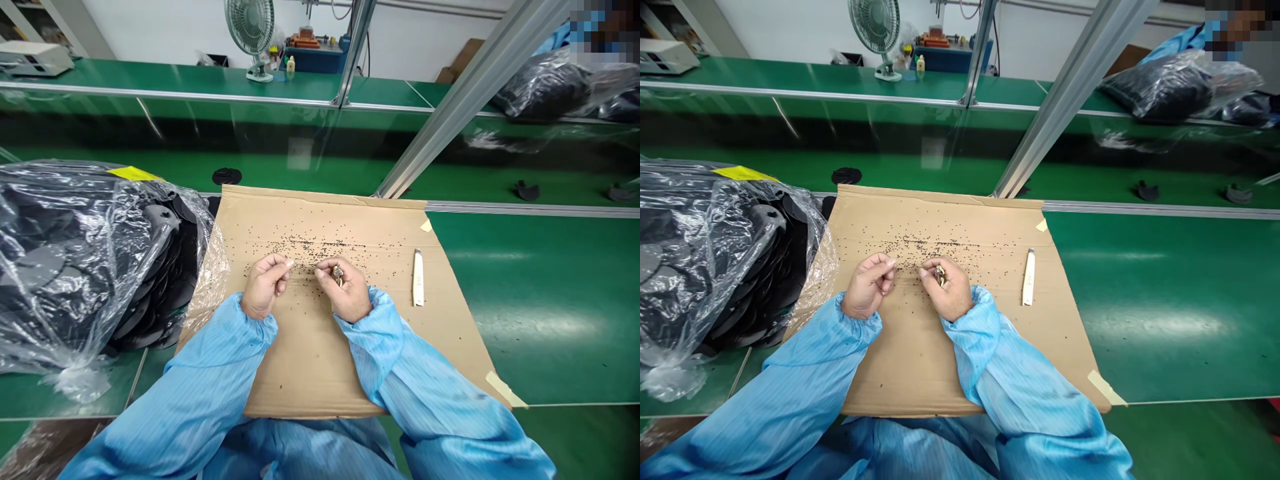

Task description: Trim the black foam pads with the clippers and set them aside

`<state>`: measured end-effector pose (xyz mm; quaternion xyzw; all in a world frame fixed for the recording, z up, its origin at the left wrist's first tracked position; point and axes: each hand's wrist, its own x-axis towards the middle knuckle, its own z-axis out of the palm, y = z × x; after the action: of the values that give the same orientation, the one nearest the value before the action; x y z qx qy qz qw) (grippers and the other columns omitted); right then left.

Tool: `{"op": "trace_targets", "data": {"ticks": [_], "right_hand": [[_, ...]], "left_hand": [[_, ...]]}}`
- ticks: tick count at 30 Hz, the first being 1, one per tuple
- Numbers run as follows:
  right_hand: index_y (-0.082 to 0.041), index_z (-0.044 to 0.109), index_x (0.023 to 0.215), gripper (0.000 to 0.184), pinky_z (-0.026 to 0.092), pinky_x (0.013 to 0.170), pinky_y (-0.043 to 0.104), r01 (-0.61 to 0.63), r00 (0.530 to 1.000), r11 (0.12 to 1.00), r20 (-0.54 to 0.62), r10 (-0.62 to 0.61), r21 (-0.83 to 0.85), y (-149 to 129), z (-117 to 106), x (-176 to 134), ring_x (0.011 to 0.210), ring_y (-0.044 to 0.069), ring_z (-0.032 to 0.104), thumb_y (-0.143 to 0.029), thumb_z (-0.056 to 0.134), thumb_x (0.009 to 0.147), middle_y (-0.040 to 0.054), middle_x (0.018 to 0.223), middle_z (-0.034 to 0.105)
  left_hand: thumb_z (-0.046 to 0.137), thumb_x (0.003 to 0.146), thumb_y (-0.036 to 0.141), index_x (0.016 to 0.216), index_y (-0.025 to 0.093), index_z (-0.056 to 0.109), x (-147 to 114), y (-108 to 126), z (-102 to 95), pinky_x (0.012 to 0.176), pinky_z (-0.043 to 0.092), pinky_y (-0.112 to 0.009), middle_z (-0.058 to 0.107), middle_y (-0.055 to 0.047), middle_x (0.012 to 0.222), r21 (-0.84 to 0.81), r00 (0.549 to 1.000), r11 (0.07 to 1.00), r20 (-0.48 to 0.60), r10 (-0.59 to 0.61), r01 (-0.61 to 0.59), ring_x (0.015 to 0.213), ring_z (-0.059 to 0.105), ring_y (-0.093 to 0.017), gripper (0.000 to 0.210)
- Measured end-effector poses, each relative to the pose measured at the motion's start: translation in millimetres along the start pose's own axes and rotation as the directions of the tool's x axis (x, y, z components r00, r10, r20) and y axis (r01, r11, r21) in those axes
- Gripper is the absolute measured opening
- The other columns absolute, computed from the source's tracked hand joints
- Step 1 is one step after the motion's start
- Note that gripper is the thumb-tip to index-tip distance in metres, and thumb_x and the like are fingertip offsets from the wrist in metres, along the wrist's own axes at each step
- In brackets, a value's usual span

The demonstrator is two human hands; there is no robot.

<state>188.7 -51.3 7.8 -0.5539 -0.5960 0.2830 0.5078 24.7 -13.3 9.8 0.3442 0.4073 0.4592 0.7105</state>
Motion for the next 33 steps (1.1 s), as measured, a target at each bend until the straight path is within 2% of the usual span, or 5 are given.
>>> {"op": "trace_targets", "data": {"ticks": [33], "right_hand": [[-0.02,0.061,0.081,0.008,0.047,0.064,0.028,0.025,1.0,0.999,0.005,-0.025,-0.02,1.3,-0.2,0.5,0.067,0.014,0.057,-0.028,0.06,0.081,0.0015,0.075,0.06]], "left_hand": [[0.072,0.066,0.035,0.064,0.016,0.051,-0.4,1.8,1.2,0.037,0.02,-0.019,0.047,0.005,0.052,0.001,1.0,1.0,-0.001,-0.006,0.006,0.037,0.035,-0.003,0.028]]}}
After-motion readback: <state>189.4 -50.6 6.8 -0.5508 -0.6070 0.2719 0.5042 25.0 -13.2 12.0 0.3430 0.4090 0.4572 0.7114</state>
